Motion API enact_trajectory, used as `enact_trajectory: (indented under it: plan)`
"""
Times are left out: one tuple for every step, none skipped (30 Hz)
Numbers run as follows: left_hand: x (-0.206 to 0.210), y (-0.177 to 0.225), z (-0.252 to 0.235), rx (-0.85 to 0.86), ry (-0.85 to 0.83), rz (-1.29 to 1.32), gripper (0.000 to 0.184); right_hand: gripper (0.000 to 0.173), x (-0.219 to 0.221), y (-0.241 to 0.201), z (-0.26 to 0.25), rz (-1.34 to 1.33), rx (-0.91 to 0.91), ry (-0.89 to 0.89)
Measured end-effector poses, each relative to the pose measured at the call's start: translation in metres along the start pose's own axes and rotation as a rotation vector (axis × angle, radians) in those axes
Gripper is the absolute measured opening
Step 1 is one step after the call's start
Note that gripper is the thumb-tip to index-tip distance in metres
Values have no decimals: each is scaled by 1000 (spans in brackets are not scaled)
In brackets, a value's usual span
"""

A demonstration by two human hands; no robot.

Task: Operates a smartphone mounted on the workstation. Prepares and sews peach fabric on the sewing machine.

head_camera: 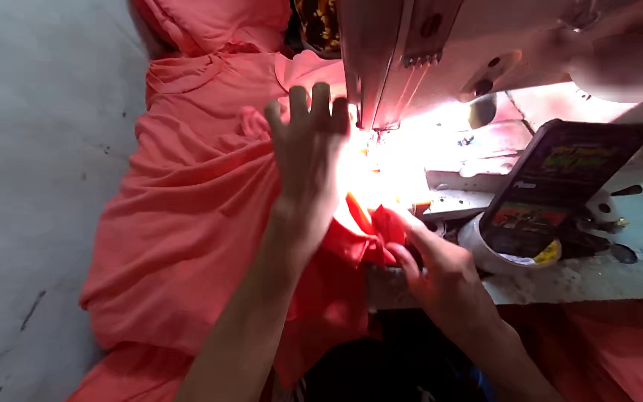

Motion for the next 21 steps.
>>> enact_trajectory:
  plan:
    - [-14,14,18,10,-116,56,24,37,-1,-2,3,24,0,-17]
    - [-20,27,39,73,-105,97,22,38,-1,-3,6,41,6,-27]
    - [-20,36,61,131,-78,123,21,38,-2,-4,8,55,9,-32]
    - [-15,38,79,151,-56,112,23,38,-2,-4,10,70,10,-32]
    - [-11,36,94,138,-38,113,27,37,-1,-4,11,76,17,-32]
    - [-7,32,103,113,-42,129,32,37,-1,-5,12,79,26,-31]
    - [-5,29,106,93,-46,158,34,36,-1,-5,12,81,32,-32]
    - [-5,26,104,72,-46,200,35,37,-1,-5,10,88,33,-33]
    - [-5,21,98,50,-34,246,35,36,-2,-6,6,99,27,-30]
    - [-4,15,89,39,-16,289,33,36,-3,-6,0,113,18,-29]
    - [0,6,79,45,7,321,29,36,-5,-6,-7,132,12,-36]
    - [5,-5,70,65,19,349,25,36,-6,-7,-13,151,13,-45]
    - [10,-16,60,97,-19,347,24,34,-7,-8,-20,168,20,-62]
    - [14,-25,52,125,-118,308,27,31,-7,-10,-25,186,29,-83]
    - [11,-27,47,152,-220,218,31,29,-7,-12,-28,217,37,-104]
    - [-2,-22,45,181,-292,90,31,28,-9,-15,-30,261,30,-121]
    - [-24,-8,46,232,-295,18,29,28,-13,-20,-32,309,-1,-123]
    - [-47,10,54,302,-289,33,34,30,-17,-25,-32,346,-48,-113]
    - [-67,31,66,376,-322,101,40,33,-21,-30,-29,346,-101,-114]
    - [-85,51,77,434,-351,192,41,32,-27,-37,-27,292,-174,-122]
    - [-102,64,83,451,-342,270,39,28,-34,-43,-25,185,-260,-146]
Point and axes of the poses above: each hand's wrist, its own z-axis away from the middle knuckle, its own x-axis out of the palm, y = z × x, the point moved 9 cm from there along -z, towards the middle knuckle, and after that the axes turned 4 degrees about -y, right-handed, at the moved point
